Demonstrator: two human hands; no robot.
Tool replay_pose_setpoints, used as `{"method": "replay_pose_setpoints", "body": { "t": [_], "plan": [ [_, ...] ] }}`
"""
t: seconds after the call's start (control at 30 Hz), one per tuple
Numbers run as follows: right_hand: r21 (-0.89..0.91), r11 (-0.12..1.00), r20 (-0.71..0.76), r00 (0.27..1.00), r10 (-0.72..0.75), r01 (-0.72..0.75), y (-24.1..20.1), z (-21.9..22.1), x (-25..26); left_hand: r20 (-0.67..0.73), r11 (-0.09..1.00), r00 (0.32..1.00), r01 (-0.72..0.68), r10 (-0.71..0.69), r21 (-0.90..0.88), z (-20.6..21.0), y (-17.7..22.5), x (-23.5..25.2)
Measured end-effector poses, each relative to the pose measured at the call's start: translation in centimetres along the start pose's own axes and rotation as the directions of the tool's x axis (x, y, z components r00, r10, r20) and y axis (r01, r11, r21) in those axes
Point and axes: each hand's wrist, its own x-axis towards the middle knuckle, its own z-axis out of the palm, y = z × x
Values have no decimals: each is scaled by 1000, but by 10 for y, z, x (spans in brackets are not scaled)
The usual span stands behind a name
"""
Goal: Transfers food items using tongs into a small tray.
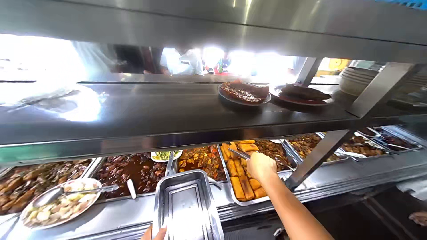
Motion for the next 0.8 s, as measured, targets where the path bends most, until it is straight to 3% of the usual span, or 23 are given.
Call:
{"method": "replay_pose_setpoints", "body": {
  "t": [0.17, 0.3, 0.43, 0.53, 0.67, 0.73, 0.8],
  "plan": [
    [-10, 999, -22, 999, -37, 37, 16, -2, 20, -25, 991, 999, 47, -45, 123, 12, 13, 3],
    [189, 969, 8, 986, -167, 162, 67, 19, 60, -52, 965, 995, 96, -86, 242, 12, 25, 4],
    [519, 796, -138, 950, -281, 311, 116, 64, 97, 23, 892, 996, 68, -87, 448, 4, 38, 9],
    [606, 691, -230, 919, -321, 394, 127, 71, 83, 83, 827, 990, 51, -117, 561, -4, 48, 15],
    [418, 640, -330, 764, -554, 645, 104, 56, 41, 179, 800, 972, 13, -151, 600, -17, 48, 29],
    [216, 658, -248, 692, -678, 722, 68, 49, 15, 219, 794, 963, -8, -157, 608, -24, 44, 34],
    [4, 683, -70, 682, -728, 730, 22, 44, -11, 243, 798, 958, -28, -150, 602, -30, 38, 37]
  ]
}}
